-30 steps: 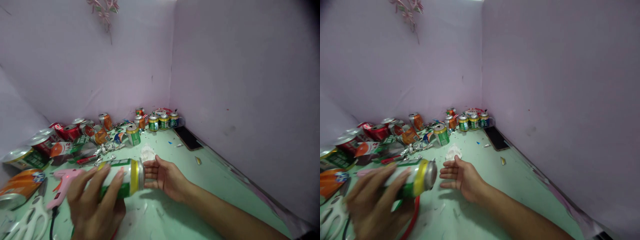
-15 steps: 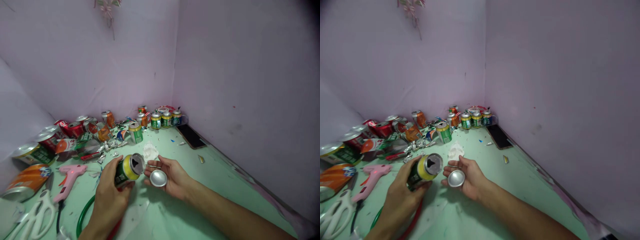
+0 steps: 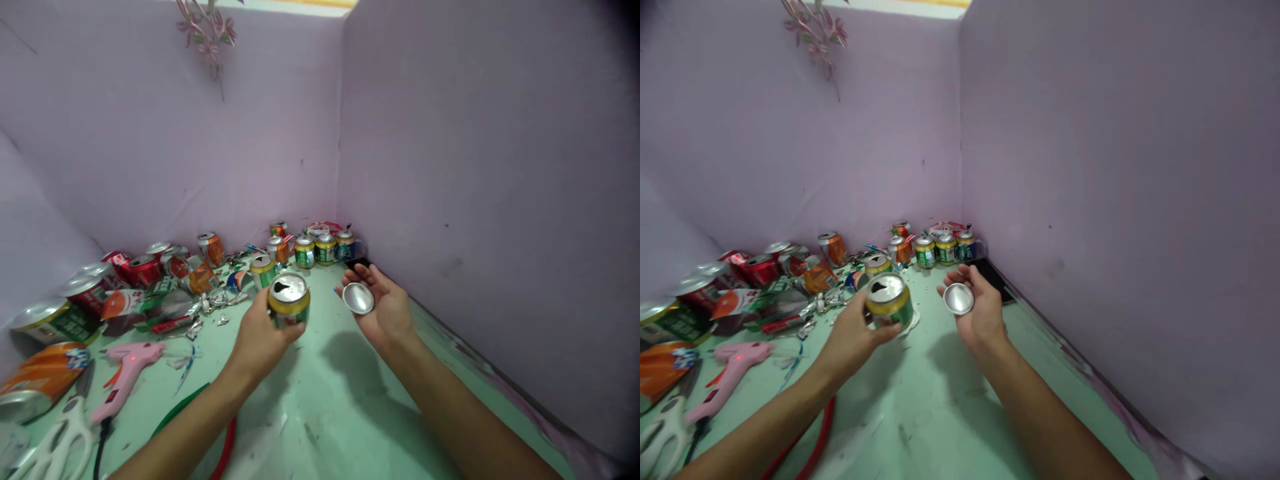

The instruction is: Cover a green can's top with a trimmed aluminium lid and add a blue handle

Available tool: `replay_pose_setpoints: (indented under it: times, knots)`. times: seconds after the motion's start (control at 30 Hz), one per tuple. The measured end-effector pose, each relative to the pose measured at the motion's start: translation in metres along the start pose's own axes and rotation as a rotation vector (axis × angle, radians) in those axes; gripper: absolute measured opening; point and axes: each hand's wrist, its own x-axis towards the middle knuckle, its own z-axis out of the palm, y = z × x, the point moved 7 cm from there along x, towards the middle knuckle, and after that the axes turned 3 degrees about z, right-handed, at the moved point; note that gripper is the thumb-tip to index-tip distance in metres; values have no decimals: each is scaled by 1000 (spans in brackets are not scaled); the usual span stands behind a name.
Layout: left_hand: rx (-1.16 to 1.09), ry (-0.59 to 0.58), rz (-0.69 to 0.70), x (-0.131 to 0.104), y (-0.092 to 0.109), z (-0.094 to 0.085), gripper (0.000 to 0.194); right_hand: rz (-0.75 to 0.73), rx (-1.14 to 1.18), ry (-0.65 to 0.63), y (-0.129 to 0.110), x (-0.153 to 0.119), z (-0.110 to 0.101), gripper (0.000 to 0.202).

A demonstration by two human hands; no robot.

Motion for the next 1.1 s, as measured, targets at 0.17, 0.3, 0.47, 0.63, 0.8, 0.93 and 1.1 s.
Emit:
replay_pose_setpoints:
  times: [0.17,0.3,0.47,0.63,0.8,0.93,1.1]
  knots:
    - [-81,-27,15,40,7,70,46,-230,77,92,-36,14,-15,8]
    - [-105,-71,-8,40,-9,100,52,-294,-45,94,-45,20,-20,9]
    - [-145,-164,-36,35,-29,104,58,-174,-369,56,-41,31,-21,14]
    - [-199,-133,-39,32,-30,80,93,-127,-541,82,-34,41,-26,12]
    - [-223,-43,-82,12,-28,30,87,53,-811,72,-10,45,-37,23]
    - [-240,-35,-168,-7,-37,7,86,111,-1012,44,1,50,-46,27]
    - [-179,-54,-191,-28,-48,-5,75,6,-1204,-86,-4,54,-41,35]
